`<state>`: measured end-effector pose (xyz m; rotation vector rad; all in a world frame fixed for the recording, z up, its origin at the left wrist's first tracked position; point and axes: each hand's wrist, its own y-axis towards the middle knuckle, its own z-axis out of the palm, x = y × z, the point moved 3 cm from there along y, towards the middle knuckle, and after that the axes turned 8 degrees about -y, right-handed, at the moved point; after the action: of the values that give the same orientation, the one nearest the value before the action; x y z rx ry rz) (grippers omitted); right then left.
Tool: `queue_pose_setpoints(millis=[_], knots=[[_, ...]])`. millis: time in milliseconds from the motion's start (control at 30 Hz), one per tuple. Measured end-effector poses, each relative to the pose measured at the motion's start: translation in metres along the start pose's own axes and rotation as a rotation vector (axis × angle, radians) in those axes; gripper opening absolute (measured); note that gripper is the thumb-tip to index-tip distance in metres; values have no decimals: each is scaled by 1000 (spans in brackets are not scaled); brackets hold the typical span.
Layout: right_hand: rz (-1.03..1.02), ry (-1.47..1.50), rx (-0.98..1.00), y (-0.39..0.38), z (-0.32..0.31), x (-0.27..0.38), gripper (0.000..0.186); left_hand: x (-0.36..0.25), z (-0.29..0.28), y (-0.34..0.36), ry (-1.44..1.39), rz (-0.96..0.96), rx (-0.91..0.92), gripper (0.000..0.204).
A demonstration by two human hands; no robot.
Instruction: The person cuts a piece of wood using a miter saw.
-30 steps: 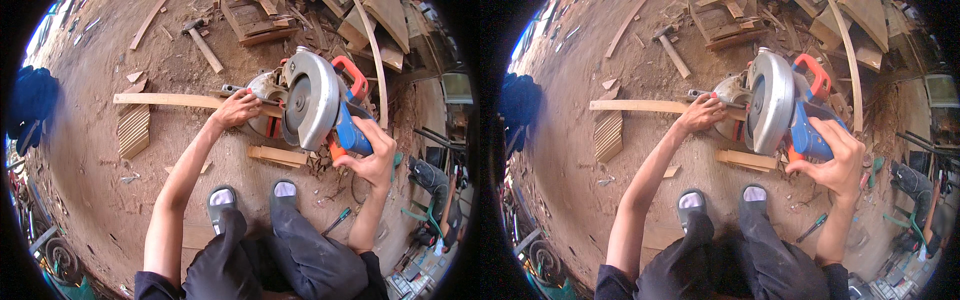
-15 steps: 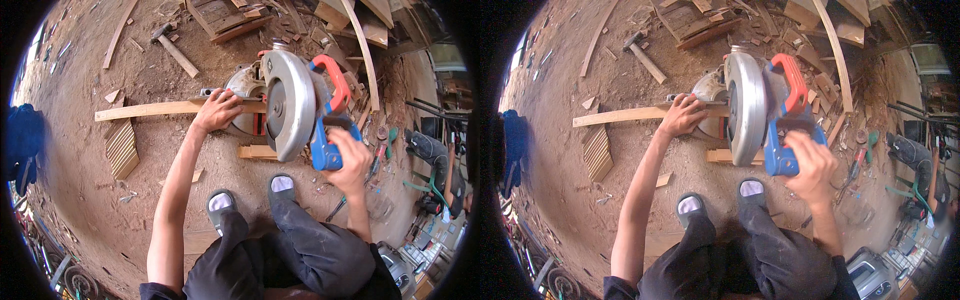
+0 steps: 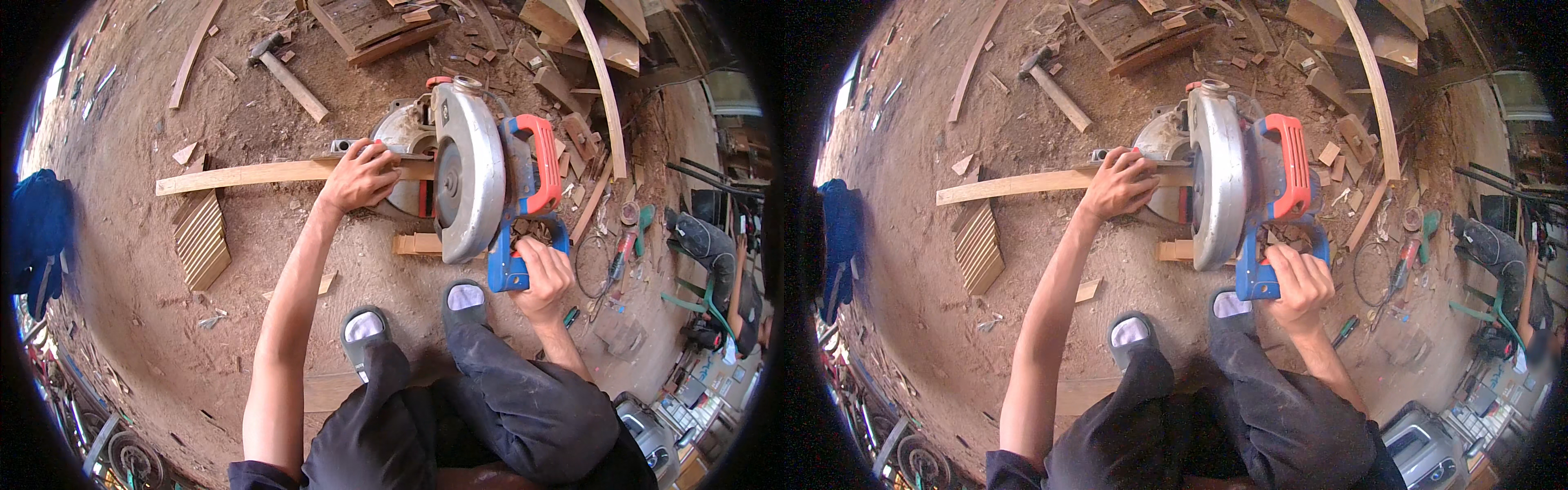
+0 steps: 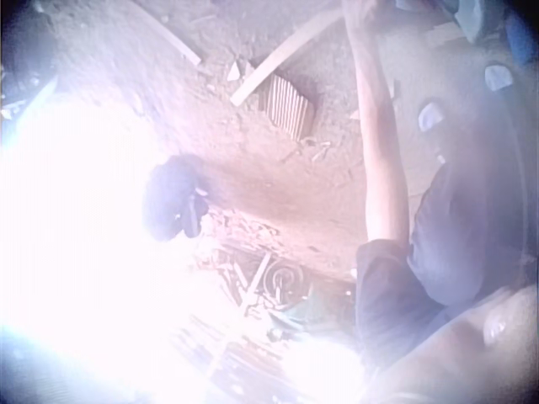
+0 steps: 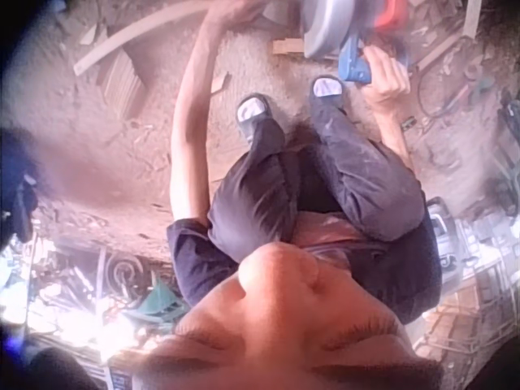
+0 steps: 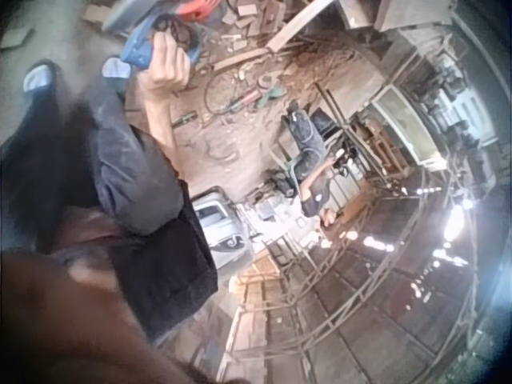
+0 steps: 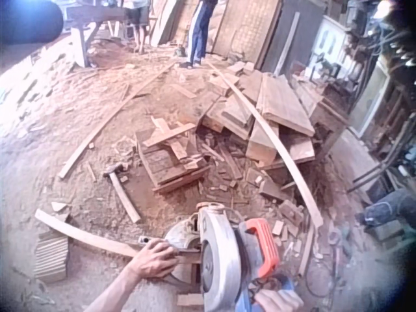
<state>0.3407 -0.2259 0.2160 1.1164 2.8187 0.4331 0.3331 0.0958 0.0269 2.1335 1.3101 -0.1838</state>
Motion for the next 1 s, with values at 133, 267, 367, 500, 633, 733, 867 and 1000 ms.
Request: queue_pose_setpoints(millis=[133, 267, 367, 500, 633, 733, 867, 1000], knots=[[-18, -2, -20, 0, 2, 0, 32, 0, 3, -3, -4, -24, -74, 15], [-5, -9, -19, -5, 7, 1, 31, -5, 2, 0, -44, -80, -113, 14], [-7, -5, -34, -9, 11, 1, 29, -8, 2, 1, -69, -121, -130, 14], [-16, -5, -57, -6, 9, 4, 30, -5, 3, -1, -113, -145, -150, 16], [-35, -28, -76, -5, 10, 3, 32, -5, 5, 0, -130, -141, -153, 15], [-34, -27, -75, -3, 9, 4, 31, -6, 3, 0, -105, -122, -161, 14], [-27, -26, -82, -2, 8, 5, 30, -8, 0, 3, -93, -118, -168, 12], [-12, -18, -30, -7, 12, 1, 27, -8, 0, 3, -108, -134, -150, 11]])
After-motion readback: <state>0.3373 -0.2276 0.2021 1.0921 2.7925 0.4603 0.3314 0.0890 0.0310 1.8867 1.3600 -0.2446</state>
